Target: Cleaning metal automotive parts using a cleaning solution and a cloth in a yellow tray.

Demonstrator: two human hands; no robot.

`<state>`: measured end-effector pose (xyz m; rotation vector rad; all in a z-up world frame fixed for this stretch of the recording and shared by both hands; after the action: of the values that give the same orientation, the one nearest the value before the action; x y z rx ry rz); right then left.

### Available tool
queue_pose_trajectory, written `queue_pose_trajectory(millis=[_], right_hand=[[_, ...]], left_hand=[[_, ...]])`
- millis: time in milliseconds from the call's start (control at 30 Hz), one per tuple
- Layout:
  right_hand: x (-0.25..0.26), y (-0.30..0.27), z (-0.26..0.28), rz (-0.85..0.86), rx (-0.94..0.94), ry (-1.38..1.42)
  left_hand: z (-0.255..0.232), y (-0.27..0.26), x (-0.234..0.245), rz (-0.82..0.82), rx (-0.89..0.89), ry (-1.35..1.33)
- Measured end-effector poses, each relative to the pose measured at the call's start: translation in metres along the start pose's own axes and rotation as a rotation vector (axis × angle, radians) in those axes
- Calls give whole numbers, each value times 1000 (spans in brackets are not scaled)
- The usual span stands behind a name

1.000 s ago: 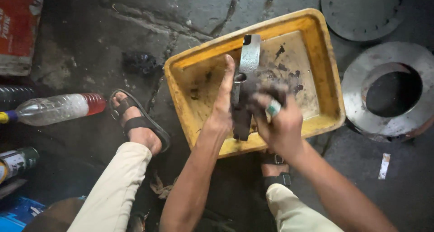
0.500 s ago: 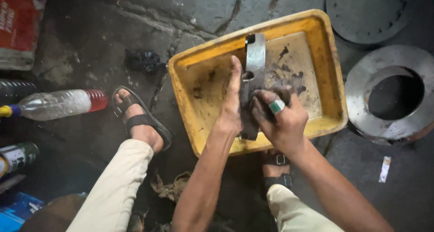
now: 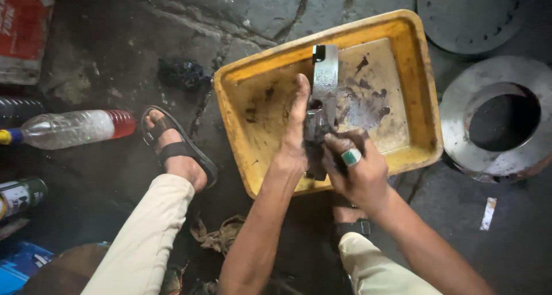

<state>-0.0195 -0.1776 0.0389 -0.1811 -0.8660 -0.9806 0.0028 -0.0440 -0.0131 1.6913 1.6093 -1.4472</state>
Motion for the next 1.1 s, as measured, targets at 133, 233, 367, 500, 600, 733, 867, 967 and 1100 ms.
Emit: queue_pose_trajectory(millis=[133,233,367,500,600,733,867,967,1100], right_hand=[[5,49,-24,-39,53,-94],[11,94,-28,53,16,-64],[13,49,4,45,111,33],[6,3,12,39,37,-2],[9,24,1,26,48,-39],[-4,94,-35,103,68,-46],[0,85,-27,77,186,10],[5,37,4,76,73,-40],[7,5,0,87,80,-21]], left_hand=[[10,5,17,108,-72,-136],[-2,0,-2,-120,-134,105],[-19,-7,-19,-52,-154,-58],[5,-10,-5,-101,-79,-91],[8,-2,2,-94,-126,-38],[2,-2,3,-80,-152,-104],[0,6,2,-46,-174,-121],[5,-7,2,-143,-101,-289],[13,-5,1,-80,-160,-88]])
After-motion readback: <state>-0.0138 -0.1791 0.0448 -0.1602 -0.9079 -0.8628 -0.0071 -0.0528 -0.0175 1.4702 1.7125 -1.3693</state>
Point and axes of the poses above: each hand's wrist, its own y-axis towards the middle knuckle, its own x-axis out of the back of the hand, z = x × y, the point moved 3 cm from there along y, towards the middle knuckle, and after that the axes turned 12 degrees about z, right-handed, at the moved point
